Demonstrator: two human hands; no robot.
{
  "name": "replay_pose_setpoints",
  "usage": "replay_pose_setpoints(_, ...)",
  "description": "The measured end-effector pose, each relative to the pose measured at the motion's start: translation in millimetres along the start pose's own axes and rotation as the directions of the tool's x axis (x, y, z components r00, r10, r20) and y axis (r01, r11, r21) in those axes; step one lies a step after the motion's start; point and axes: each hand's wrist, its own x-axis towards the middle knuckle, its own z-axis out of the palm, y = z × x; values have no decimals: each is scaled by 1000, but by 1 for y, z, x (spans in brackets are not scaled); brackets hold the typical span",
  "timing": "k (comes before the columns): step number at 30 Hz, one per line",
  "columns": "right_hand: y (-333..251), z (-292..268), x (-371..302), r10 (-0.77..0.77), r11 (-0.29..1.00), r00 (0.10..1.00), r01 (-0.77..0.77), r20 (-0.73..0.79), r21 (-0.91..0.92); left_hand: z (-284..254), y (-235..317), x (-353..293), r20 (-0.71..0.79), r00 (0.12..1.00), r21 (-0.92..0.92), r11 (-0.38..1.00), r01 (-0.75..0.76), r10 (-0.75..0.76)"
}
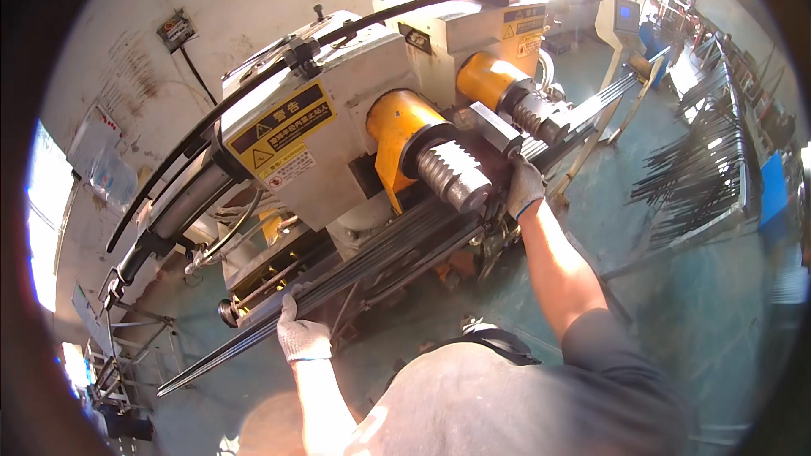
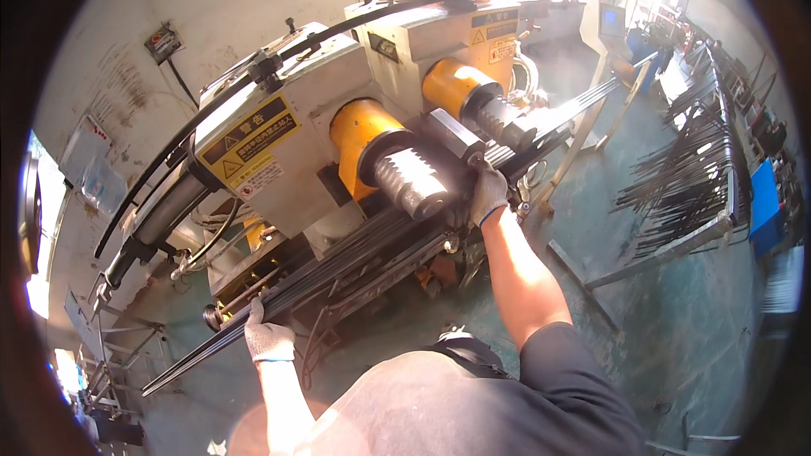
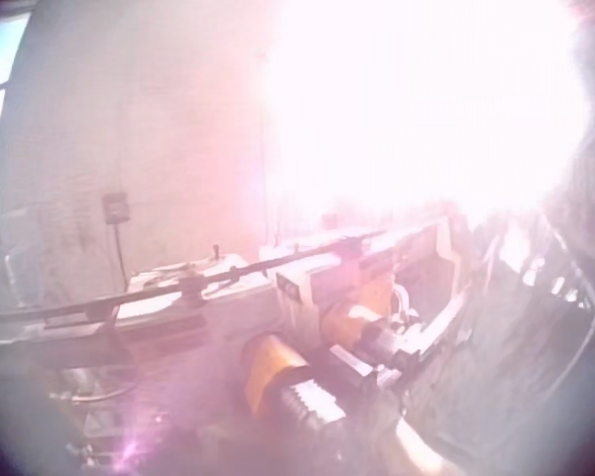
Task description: The person repeatedly picks up bundles of long metal rods from a floor rack, feeds them into a yellow and gray bending machine, and removes the bent rods to place them on a nearby rack. The process is repeated continuously throughout the clip.
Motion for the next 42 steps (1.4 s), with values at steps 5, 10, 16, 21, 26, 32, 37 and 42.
replay_pose_setpoints(5, 41, 2, 25, -425, 458, 870, 444, 250, -770, -8, 16, 19, -13, 995, -274, 958, 87, -95)
replay_pose_setpoints(10, 14, 13, 16, -284, 369, 910, 395, 303, -841, -70, 47, 21, -156, 988, -197, 979, -46, 15)
replay_pose_setpoints(16, 33, 34, 15, 196, 852, 980, -175, 9, 493, -78, 33, 49, -159, 976, -107, 980, -168, 149)
replay_pose_setpoints(21, -7, 16, 0, 438, 601, 897, -340, 57, 723, 43, -31, 18, -171, 982, -253, 967, 38, -84)
replay_pose_setpoints(26, 32, -11, -20, -454, 818, 882, 356, -128, -451, 19, -39, 21, -151, 987, -83, 994, -66, 53)
replay_pose_setpoints(32, 101, -48, -60, -29, 995, 995, 19, -90, -103, -26, -3, 22, -342, 927, -91, 976, -199, 157)
replay_pose_setpoints(37, 114, -49, -79, 438, 711, 895, -401, 82, 578, 23, -41, 11, -292, 951, -65, 990, -126, 102)
replay_pose_setpoints(42, 104, -33, -80, 470, 791, 875, -477, 117, 382, 36, -67, 10, -264, 960, -231, 972, 35, -97)
